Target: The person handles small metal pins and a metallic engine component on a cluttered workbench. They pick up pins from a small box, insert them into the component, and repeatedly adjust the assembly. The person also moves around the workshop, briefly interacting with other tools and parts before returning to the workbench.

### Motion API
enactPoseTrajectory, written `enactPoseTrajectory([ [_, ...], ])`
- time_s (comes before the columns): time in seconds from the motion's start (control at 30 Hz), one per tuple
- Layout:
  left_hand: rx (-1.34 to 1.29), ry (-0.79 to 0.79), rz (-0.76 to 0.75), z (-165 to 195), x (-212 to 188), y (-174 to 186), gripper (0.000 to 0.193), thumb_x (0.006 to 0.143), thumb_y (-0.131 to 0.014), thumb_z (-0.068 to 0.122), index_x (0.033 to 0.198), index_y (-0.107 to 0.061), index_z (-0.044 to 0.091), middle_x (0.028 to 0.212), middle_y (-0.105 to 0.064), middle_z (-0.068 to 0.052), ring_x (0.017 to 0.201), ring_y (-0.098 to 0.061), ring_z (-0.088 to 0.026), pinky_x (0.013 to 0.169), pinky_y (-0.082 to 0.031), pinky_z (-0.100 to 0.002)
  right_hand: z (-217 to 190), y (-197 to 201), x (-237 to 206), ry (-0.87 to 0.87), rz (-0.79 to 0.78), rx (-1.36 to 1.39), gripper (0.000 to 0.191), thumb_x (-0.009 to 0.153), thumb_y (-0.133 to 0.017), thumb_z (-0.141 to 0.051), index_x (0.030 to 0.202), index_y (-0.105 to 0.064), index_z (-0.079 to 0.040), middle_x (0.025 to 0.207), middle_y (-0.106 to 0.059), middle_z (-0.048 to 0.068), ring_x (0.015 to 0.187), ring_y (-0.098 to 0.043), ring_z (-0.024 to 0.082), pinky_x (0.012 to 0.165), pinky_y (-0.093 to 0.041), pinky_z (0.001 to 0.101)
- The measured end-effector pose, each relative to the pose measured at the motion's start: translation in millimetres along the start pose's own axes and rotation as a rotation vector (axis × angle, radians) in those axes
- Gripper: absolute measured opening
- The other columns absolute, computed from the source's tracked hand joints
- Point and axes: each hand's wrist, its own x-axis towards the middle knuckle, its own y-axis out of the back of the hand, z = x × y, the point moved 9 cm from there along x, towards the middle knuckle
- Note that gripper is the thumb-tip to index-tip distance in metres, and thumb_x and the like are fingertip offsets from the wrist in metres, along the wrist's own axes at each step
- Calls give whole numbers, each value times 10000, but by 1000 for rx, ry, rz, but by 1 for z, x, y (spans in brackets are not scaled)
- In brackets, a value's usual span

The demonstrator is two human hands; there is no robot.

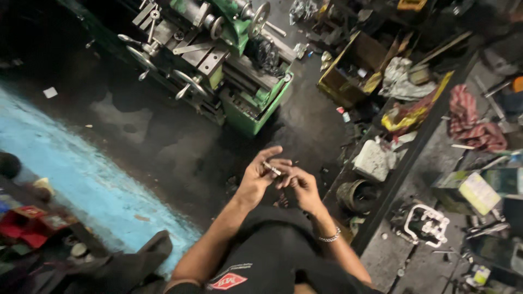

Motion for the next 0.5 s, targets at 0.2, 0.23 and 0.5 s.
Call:
enactPoseTrajectory([
  [0.2, 138, 31, -13, 11, 18, 6, 616, 917, -744, -67, 1465, -467, -11, 1017, -652, -55, 957, -616, -133, 884, -509, -299, 10, -1, -4, 18, 68, -45, 316, 1071, -585, -285, 914, -628, -14, 918, -655, 74, 839, -646, 160, 760, -542, 311],
  [0.23, 29, 22, 56, 13, 20, 12, 624, 907, -732, -15, 1463, -455, 32, 1014, -661, -50, 953, -632, -128, 896, -522, -294, 11, 0, -3, 1, 89, -19, 313, 1060, -583, -292, 912, -620, -19, 924, -662, 71, 818, -641, 153, 728, -534, 302],
  [0.5, -189, -158, -23, 16, 39, 5, 553, 1026, -719, 47, 1508, -447, 48, 1090, -630, 12, 1049, -631, -136, 1032, -525, -318, -4, 3, -5, -2, 233, -79, 346, 1053, -578, -330, 930, -664, -17, 910, -702, 67, 754, -637, 144, 657, -529, 286],
])
